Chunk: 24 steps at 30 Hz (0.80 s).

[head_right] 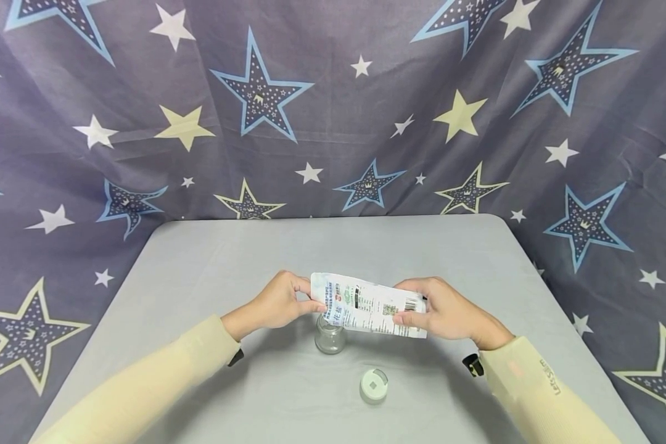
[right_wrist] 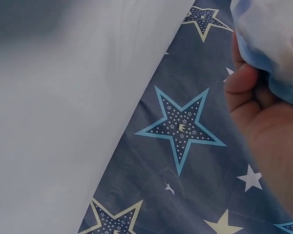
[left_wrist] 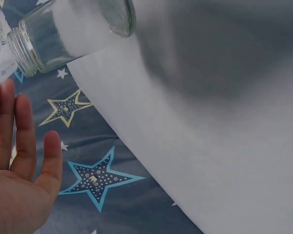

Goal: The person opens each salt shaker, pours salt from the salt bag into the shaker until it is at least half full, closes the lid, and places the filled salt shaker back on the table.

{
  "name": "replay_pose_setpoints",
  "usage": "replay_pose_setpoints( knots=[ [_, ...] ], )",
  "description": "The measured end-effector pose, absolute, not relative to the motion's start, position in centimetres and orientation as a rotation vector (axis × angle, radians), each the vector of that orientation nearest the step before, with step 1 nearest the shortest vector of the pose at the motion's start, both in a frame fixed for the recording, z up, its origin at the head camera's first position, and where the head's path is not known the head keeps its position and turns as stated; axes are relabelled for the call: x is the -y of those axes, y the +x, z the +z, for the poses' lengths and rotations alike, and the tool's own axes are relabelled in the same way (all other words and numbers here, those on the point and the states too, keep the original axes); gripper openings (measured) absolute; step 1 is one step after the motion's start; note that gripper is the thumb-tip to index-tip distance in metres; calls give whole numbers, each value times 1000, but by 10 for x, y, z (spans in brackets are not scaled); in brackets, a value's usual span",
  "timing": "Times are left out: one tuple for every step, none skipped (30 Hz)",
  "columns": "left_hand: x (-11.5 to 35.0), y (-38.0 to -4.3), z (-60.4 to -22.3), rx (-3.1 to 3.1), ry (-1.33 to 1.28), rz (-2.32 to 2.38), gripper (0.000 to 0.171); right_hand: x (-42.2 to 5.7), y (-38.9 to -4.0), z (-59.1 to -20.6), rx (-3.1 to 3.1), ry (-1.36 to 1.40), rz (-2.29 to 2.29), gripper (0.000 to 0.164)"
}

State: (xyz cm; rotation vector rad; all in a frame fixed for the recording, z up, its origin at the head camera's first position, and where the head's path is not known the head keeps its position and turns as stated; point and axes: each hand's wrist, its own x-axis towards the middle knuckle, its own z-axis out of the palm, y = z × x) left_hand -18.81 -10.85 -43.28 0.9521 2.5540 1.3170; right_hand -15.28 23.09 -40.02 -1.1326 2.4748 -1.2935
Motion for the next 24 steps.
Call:
replay_pose_setpoints(
  knots=[
    [109, -188, -433, -2556, 952, 1319, 6, -231, -153, -400, -2480, -1142, -1290, 29],
    [109, -188, -433, -2557, 954, 1321, 6, -231, -153, -400, -2483, -1149, -1287, 29],
    [109, -188, -433, -2559, 954, 1322, 5, -230, -153, -399, -2489, -1157, -1282, 29],
    [109, -187, -433, -2560, 954, 1325, 5, -230, -154, -399, -2494, -1164, -1277, 29],
    [109, -187, -433, -2562, 953, 1327, 5, -230, -154, -399, -2498, -1167, -1272, 28],
    [109, -187, -433, -2562, 951, 1331, 5, -230, -154, -398, -2506, -1171, -1266, 28],
    [109, -187, -434, -2563, 948, 1332, 4, -230, -154, -398, -2512, -1174, -1260, 28],
    [109, -187, -434, -2564, 947, 1334, 4, -230, -154, -397, -2516, -1174, -1257, 28],
    [109, -187, -434, -2565, 947, 1337, 4, -230, -154, -397, -2520, -1174, -1254, 27],
    [109, -187, -434, -2565, 948, 1340, 4, -230, -154, -397, -2524, -1174, -1252, 27],
    [109, -187, -435, -2565, 951, 1344, 4, -229, -154, -396, -2524, -1172, -1252, 27],
    [109, -187, -435, -2565, 954, 1348, 4, -229, -154, -396, -2523, -1169, -1251, 26],
    [109, -187, -435, -2565, 958, 1351, 4, -229, -154, -395, -2519, -1167, -1253, 26],
    [109, -187, -436, -2563, 962, 1356, 4, -229, -154, -395, -2516, -1165, -1254, 25],
    [109, -187, -436, -2562, 965, 1360, 4, -229, -154, -395, -2514, -1163, -1252, 25],
    [109, -186, -436, -2562, 965, 1362, 4, -229, -154, -394, -2512, -1161, -1251, 25],
    [109, -186, -437, -2561, 966, 1366, 4, -228, -154, -394, -2509, -1162, -1251, 25],
    [109, -186, -437, -2561, 965, 1367, 4, -228, -154, -393, -2510, -1165, -1247, 25],
    [109, -186, -437, -2562, 965, 1368, 4, -228, -154, -393, -2512, -1168, -1244, 24],
    [109, -186, -437, -2564, 965, 1371, 4, -228, -155, -393, -2515, -1172, -1240, 24],
    [109, -186, -437, -2566, 966, 1373, 4, -228, -155, -392, -2517, -1174, -1236, 24],
    [109, -186, -438, -2569, 965, 1374, 4, -228, -155, -392, -2519, -1175, -1234, 23],
    [109, -186, -437, -2571, 968, 1375, 4, -228, -156, -392, -2521, -1178, -1229, 23],
    [109, -186, -438, -2574, 968, 1375, 4, -228, -156, -392, -2522, -1176, -1223, 22]
  ],
)
